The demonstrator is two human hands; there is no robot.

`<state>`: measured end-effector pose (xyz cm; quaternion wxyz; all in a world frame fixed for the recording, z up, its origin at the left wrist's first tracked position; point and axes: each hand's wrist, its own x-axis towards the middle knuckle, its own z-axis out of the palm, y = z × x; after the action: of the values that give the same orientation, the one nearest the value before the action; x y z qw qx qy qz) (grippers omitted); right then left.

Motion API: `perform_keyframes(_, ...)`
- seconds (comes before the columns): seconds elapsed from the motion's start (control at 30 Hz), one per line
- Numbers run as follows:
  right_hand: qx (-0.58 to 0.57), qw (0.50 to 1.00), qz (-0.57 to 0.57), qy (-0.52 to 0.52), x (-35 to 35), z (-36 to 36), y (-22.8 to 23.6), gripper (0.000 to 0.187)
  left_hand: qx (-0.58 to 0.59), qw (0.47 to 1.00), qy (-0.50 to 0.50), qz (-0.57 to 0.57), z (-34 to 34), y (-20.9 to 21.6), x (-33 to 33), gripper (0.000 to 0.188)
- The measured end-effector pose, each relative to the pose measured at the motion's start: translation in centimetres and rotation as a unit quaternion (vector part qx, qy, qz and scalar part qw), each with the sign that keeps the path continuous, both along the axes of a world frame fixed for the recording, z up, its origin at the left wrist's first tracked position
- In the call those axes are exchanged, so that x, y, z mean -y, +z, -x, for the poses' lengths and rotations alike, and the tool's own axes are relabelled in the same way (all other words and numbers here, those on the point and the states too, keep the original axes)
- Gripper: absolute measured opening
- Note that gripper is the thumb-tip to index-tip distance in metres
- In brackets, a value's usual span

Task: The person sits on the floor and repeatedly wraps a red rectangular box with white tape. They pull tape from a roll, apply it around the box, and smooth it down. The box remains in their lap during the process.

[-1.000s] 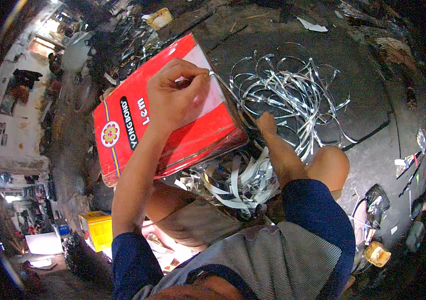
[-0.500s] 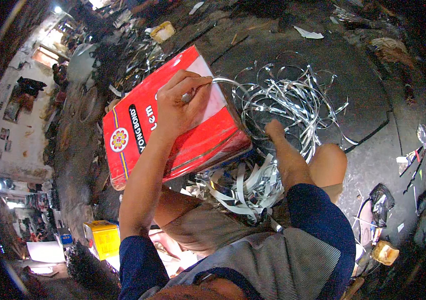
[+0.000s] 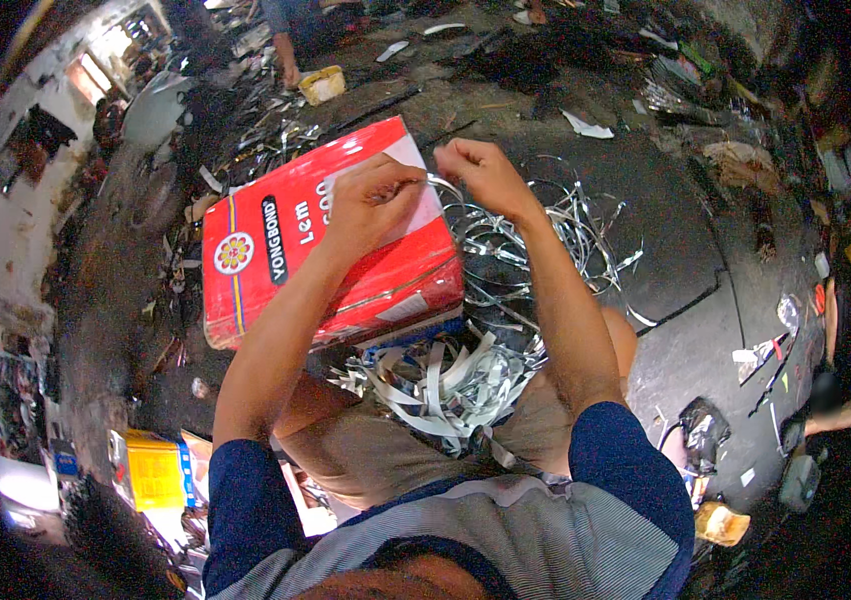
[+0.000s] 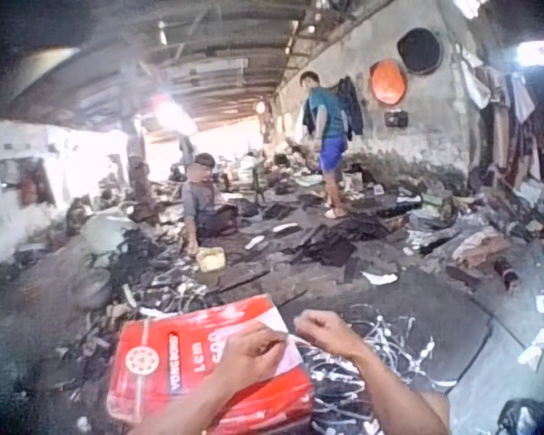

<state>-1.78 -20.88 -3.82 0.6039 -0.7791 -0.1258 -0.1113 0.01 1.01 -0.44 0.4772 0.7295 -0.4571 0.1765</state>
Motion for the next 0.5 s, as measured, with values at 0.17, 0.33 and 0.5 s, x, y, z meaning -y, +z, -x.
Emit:
perform_keyframes(0.17,-0.016,0.999,-0.035,-0.013,-1.8,1.2,0.5,0.034,-0.011,1.0,-0.022,0.018,0.4,-0.4,-0.1,0.005)
perform_keyframes(0.33,-0.109,0.992,-0.031,0.05,-1.4,3.1,1.5,0.034,0.04,0.998,-0.033,0.02,0.6,-0.8,-0.5,0.007)
perform_keyframes(0.5,-0.127,0.989,-0.048,0.052,-1.9,2.7,2.2,0.032,0.15,0.988,0.006,-0.023,0.6,-0.9,-1.1,0.007)
